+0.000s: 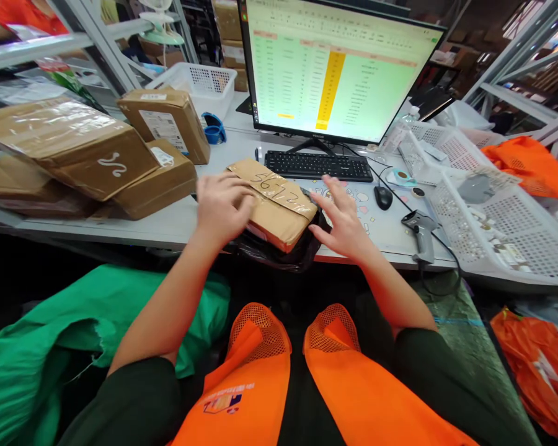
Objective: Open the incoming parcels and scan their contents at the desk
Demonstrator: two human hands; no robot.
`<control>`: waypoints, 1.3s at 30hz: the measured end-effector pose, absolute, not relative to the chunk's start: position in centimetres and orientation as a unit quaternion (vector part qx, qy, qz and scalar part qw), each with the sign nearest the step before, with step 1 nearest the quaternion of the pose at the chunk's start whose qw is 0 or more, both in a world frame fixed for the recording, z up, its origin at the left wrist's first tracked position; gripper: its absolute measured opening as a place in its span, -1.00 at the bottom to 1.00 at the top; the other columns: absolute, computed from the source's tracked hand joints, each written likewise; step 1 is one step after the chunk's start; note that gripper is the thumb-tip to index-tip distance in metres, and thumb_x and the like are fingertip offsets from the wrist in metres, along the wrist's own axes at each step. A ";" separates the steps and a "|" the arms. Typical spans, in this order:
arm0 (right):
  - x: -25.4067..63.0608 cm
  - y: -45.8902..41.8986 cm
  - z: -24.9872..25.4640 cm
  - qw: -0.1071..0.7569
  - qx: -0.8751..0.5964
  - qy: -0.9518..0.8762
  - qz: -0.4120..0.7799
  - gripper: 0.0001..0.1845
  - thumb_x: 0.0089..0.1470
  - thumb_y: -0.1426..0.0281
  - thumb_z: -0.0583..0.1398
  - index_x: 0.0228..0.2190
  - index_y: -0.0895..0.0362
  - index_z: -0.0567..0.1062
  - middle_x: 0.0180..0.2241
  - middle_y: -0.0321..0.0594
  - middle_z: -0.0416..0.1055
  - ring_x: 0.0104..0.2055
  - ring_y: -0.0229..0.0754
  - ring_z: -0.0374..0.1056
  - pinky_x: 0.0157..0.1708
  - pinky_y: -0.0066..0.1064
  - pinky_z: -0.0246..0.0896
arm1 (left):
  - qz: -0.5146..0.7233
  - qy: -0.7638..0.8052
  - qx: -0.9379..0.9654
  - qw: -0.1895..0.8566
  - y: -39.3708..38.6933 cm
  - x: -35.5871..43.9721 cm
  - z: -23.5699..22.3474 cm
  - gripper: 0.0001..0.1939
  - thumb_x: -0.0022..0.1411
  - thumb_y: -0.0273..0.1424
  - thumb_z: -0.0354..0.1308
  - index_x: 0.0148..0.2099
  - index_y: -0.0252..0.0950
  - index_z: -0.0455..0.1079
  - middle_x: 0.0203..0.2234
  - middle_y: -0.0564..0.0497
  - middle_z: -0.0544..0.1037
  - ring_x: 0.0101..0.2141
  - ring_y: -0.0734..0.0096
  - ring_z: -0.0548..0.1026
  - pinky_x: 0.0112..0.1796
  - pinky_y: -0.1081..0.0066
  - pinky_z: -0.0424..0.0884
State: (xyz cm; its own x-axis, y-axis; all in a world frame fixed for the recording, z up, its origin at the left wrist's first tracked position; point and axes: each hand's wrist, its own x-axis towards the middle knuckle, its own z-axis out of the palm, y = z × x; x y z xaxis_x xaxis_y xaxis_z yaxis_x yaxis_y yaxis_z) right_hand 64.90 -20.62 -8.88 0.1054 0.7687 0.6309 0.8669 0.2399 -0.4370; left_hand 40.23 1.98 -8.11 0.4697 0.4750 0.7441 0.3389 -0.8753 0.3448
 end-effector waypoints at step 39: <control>58.1 -10.0 -5.4 0.325 -0.567 -0.752 -0.084 -0.66 0.48 0.37 0.07 -0.04 0.15 0.64 -0.08 0.05 0.59 0.01 0.07 0.51 0.16 -0.02 0.46 | 0.553 0.245 0.795 0.036 -4.0 39.0 -12.8 -0.66 0.59 -0.26 0.03 0.16 -0.20 0.58 0.11 -0.16 0.67 0.23 0.08 0.58 0.24 0.00 0.53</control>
State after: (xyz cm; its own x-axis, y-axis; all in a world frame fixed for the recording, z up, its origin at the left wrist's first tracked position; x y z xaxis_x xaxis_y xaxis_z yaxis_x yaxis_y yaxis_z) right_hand 58.10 -10.00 -5.36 -0.1450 0.7987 0.5840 0.9077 0.3423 -0.2428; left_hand 39.02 -4.03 -12.79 0.2675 0.4307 0.8620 0.3501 -0.8769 0.3295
